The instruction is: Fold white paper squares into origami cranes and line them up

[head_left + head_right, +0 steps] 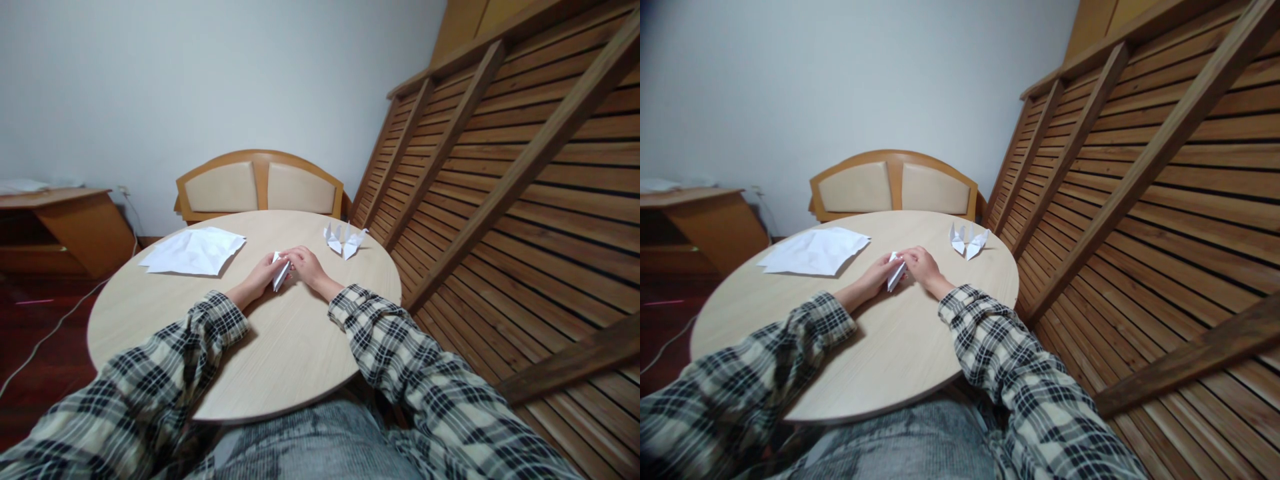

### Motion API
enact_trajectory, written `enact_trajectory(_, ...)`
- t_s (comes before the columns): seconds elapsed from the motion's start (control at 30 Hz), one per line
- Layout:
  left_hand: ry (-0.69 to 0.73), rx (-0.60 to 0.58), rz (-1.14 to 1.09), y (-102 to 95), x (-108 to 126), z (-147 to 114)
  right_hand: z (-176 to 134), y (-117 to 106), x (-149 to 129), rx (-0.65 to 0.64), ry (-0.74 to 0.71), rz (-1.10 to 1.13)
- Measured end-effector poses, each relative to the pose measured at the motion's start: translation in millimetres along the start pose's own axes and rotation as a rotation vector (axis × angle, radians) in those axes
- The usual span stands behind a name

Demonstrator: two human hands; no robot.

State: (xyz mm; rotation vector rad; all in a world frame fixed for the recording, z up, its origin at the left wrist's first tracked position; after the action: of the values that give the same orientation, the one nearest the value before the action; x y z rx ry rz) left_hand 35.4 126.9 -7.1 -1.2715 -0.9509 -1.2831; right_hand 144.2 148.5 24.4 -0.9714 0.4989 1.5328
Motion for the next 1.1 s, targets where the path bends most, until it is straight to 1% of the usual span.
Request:
enact_trajectory(0.1, 0.004, -0.013, 0.057, 1.6, -0.4, -1.2, -0.5, -8.4, 4.0, 0.126, 0.045, 0.065)
enact_trajectory(0.17, 0.018, -0.013, 0.100, 1.4, -1.4, -0.9, -1.6, -11.0, 11.0, 0.178, 0.101, 0.138)
enact_trajectory(0.23, 0.035, -0.011, 0.142, 0.5, -2.9, 0.2, -2.4, -9.3, 19.1, 0.172, 0.168, 0.196)
enact_trajectory(0.3, 0.053, -0.006, 0.167, -0.6, -4.2, 1.5, -2.4, -5.3, 22.7, 0.118, 0.192, 0.175)
enact_trajectory(0.37, 0.069, -0.001, 0.170, -1.5, -4.5, 2.6, -1.7, -2.7, 20.7, 0.065, 0.156, 0.093)
enact_trajectory(0.43, 0.083, 0.004, 0.161, -1.8, -3.5, 3.2, -0.9, -2.3, 16.3, 0.049, 0.099, 0.014)
enact_trajectory(0.6, 0.087, -0.016, 0.114, 1.9, 0.6, 2.9, 0.3, -9.3, 6.8, 0.144, 0.019, -0.087)
enact_trajectory(0.77, 0.069, -0.030, 0.127, 4.5, 1.4, 1.7, -0.6, -17.4, 0.4, 0.240, -0.036, -0.112)
enact_trajectory(0.9, 0.031, -0.046, 0.084, 5.8, 0.9, -0.2, -1.8, -21.4, 1.8, 0.280, -0.024, -0.088)
enact_trajectory(1.0, 0.007, -0.033, 0.083, 5.0, 2.0, -2.0, -2.4, -24.2, 5.1, 0.306, 0.014, -0.063)
enact_trajectory(1.1, 0.008, -0.057, 0.087, 7.6, 4.0, -3.4, -2.6, -24.8, 9.4, 0.299, 0.064, -0.006)
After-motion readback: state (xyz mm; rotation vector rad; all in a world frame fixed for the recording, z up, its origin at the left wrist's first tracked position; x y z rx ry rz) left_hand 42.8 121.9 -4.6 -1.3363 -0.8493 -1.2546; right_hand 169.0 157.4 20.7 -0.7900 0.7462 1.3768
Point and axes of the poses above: each hand's wrist, its own z-axis towards the middle knuckle, its own y-axis out of the palm, x = y × z, the point moved 8 cm from there along z, towards the middle knuckle, and after that the axes turned 15 degrees about z, right-handed, at the moved point
